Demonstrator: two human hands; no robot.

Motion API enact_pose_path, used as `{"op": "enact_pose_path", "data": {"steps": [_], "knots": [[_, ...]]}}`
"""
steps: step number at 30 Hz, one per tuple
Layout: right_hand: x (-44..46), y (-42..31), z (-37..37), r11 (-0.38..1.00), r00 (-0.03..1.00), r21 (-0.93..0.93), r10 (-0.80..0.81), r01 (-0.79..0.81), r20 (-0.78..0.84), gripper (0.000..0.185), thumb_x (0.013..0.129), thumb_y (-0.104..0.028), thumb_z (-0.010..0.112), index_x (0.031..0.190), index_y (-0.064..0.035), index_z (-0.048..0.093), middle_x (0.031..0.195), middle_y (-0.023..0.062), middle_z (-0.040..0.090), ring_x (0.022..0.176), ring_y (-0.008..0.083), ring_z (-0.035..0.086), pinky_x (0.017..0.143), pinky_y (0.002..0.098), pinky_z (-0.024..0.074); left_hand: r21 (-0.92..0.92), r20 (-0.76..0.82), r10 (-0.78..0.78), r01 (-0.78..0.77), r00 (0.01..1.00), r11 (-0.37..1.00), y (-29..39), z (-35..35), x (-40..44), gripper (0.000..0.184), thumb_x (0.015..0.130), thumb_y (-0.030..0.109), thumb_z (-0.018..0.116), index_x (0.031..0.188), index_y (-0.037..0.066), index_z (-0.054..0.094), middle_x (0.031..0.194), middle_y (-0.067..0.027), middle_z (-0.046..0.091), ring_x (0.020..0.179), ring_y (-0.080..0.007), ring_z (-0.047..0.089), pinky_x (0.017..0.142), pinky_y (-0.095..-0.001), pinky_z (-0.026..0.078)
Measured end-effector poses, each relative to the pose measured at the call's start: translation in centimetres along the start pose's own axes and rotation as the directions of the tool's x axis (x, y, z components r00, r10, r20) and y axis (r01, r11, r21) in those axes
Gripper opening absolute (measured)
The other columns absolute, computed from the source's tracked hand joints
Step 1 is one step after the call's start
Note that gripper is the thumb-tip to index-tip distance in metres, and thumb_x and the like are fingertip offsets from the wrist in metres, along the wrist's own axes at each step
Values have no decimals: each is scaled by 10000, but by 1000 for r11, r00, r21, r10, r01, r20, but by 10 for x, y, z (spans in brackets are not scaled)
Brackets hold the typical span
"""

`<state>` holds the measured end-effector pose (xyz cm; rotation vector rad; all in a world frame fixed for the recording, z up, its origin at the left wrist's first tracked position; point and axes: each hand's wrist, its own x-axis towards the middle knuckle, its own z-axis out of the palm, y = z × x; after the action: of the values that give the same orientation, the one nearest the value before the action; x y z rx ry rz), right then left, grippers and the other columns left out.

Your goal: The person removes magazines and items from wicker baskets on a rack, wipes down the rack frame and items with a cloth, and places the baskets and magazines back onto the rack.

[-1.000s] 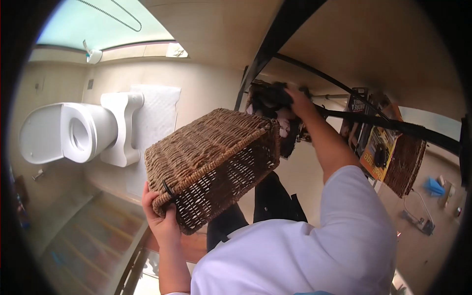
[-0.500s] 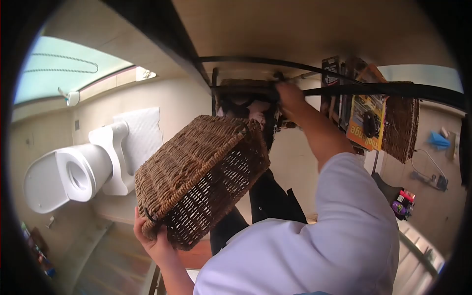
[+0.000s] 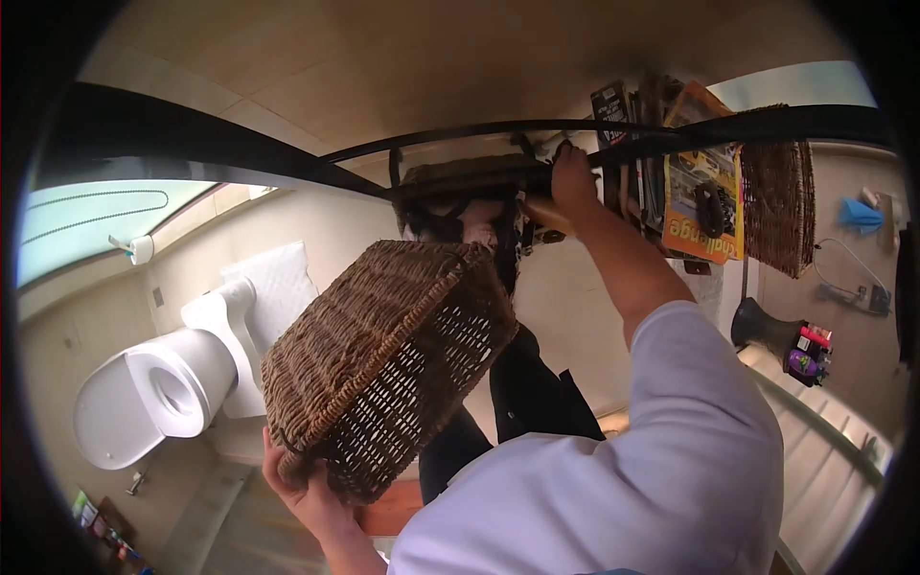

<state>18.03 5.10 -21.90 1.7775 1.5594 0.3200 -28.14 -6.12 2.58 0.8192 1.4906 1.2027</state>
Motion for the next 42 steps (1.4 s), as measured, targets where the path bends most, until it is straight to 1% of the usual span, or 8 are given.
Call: {"op": "enact_pose_path", "data": {"steps": [3,9,13,16,18,21,30,42], "knots": [[-14,-17,-3,988,962,79,149,-134,-231,263,788,-192,497,966,-28,601,1021,138,547,1001,253,495,859,379,342,20,6,-1,1,1000,1000,3,0,3,523,669,-158,479,1115,106,417,1400,-127,219,1211,-274,339,992,-398,332],[-30,62,-76,806,966,587,-204,74,158,304,794,-206,517,1015,-5,573,1011,149,545,1035,290,484,880,399,354,83,29,49,-51,998,995,8,-9,2,520,650,-127,516,1108,108,440,1383,-123,261,1211,-262,344,998,-371,332],[-53,95,-87,935,962,319,-69,154,-263,275,763,-183,533,957,2,593,971,157,546,970,287,513,845,379,388,61,20,25,-26,1000,998,17,-13,2,517,647,-137,509,1099,107,450,1381,-123,271,1217,-255,336,997,-375,321],[-35,100,-61,910,989,414,56,6,-137,240,713,-157,577,891,3,595,949,139,540,912,273,537,831,365,418,2,-2,2,-2,1000,1000,17,-14,3,520,644,-149,497,1096,105,453,1383,-120,272,1213,-252,342,997,-375,320],[-27,100,-67,976,976,-83,-190,199,104,294,704,-185,602,927,6,596,972,134,538,941,273,523,837,383,412,17,-21,-14,14,1000,1000,15,-14,5,529,643,-153,492,1099,111,448,1385,-119,267,1212,-255,345,995,-376,324],[-15,64,-35,975,993,-197,-94,105,67,372,659,-198,653,969,1,602,958,119,535,989,271,489,875,434,371,32,-31,-35,36,999,999,11,-11,4,535,641,-159,482,1098,116,443,1389,-119,257,1210,-259,349,987,-375,335],[2,44,-45,814,761,-182,-402,552,509,401,771,-260,601,1147,-121,581,1294,130,440,1241,311,321,1042,496,111,129,-11,-31,32,999,991,12,-6,4,521,643,-163,475,1089,106,445,1404,-120,219,1195,-251,355,968,-357,349],[-127,194,-131,977,944,112,-140,180,-298,206,672,-187,587,845,-108,666,915,38,611,983,191,473,799,326,354,-138,53,14,-6,998,990,43,-18,-25,529,669,-146,471,1133,105,428,1286,-123,382,1115,-244,428,922,-347,388]]}}
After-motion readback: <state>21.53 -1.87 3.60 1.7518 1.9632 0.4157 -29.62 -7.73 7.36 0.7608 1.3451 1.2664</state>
